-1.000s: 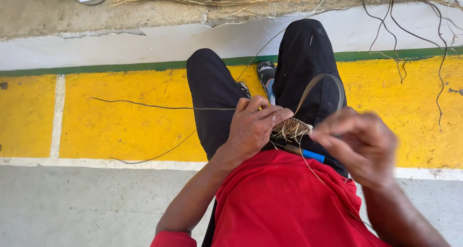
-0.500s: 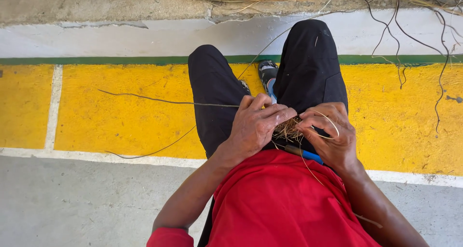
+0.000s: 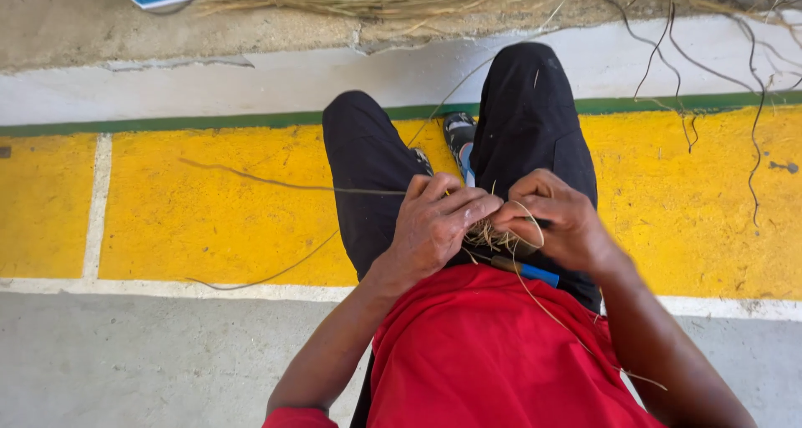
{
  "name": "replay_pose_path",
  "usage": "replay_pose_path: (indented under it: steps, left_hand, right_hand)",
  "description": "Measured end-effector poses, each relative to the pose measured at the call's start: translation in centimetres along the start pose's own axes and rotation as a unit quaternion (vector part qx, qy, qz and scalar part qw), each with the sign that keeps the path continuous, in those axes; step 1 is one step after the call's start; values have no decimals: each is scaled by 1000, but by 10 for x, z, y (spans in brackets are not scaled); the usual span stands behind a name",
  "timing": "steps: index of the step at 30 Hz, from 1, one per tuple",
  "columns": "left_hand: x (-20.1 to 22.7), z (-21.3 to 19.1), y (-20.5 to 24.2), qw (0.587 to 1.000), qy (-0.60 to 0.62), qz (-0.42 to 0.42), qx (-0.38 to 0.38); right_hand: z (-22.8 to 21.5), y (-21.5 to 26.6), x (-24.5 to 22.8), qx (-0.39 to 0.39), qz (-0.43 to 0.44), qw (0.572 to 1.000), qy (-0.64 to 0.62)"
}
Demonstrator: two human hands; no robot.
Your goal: Weaving thin fiber strands to create a small circular woven object.
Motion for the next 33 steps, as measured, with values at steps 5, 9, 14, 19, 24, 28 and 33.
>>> replay_pose_path:
  steps: [5,9,14,19,24,28,33]
  left_hand:
    - [3,-5,4,1000,18,1,24]
    - [4,-4,5,1000,21,4,24]
    - [11,-3,9,1000,23,10,10]
    - [4,-7,6,999,9,-2,32]
    - [2,-4,4,999,-18,-35,2]
    - [7,-8,-1,999,25,-36,27]
    - [-3,-13,-5,997,42,-62,7]
  right_hand:
    - [37,-8,57,-195,210,931,-226]
    - [76,-1,61,-262,188,838,-441]
    - [26,-65,87,-54,108,846,-519]
    - [22,-60,128,10,199,899,-390]
    - [77,-5,53,-239,212,866,-385]
    - [47,-24,37,-62,126,954,-265]
    - [40,-40,22,-38,122,972,-197]
Point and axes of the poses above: each hand's wrist, its own y-axis away from the middle knuckle, its own z-axis out of the palm, x = y × z, the point moved 9 cm from there along -y, towards the middle knuckle, and after that the axes turned 7 degrees about y, right-handed, at the moved point
